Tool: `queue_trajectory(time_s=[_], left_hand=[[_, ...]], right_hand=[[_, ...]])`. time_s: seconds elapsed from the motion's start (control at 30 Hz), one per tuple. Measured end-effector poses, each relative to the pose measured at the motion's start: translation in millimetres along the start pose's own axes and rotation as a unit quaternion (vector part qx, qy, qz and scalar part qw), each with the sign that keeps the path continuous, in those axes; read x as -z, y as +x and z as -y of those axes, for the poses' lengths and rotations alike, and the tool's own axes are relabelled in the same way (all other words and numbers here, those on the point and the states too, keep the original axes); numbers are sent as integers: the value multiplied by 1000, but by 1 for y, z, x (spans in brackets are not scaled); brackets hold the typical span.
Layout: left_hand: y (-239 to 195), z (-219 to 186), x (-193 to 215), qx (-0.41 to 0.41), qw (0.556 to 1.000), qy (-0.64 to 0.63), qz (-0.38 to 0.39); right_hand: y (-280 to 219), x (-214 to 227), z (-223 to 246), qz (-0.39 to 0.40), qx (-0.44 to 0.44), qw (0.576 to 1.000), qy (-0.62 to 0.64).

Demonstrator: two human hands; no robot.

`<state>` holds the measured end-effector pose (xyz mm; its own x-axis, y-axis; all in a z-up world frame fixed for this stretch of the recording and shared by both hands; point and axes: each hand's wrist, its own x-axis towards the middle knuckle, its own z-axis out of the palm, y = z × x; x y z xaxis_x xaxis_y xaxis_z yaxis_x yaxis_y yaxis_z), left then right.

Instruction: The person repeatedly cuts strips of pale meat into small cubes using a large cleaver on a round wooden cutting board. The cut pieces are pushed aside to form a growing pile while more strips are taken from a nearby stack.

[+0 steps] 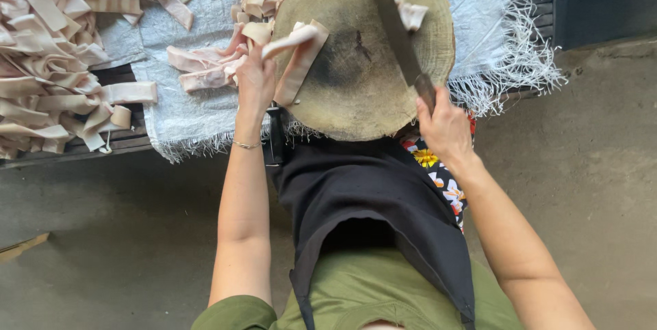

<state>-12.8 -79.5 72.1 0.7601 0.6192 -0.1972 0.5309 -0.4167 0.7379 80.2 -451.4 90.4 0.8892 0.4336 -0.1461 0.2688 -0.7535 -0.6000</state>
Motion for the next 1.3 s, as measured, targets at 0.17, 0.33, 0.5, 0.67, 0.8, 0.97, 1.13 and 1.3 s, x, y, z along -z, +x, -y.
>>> queue_trajectory(time_s=[0.17,0.33,0.5,0.67,0.8,0.97,1.13,1.3], left_hand=[[-10,-30,-41,-189,980,-29,-47],[-29,-21,-90,-309,881,357,-21],[-11,13,-84,-257,890,350,-139],[-5,26,-88,-202,907,342,-135],[-6,33,-90,-122,911,352,-176],[3,31,-101,-33,911,306,-276],[2,16,-109,-26,925,309,-219],[5,29,-85,-91,967,180,-159]], right_hand=[[6,-2,-7,-19,8,999,33],[10,-4,-6,-22,3,999,30],[7,-9,-5,8,-25,1000,-10],[11,-11,-8,17,25,1000,7],[13,-4,-5,35,4,999,0],[13,-3,-5,52,-34,998,4],[12,-11,-12,12,6,1000,9],[13,-9,-12,31,-25,999,31]])
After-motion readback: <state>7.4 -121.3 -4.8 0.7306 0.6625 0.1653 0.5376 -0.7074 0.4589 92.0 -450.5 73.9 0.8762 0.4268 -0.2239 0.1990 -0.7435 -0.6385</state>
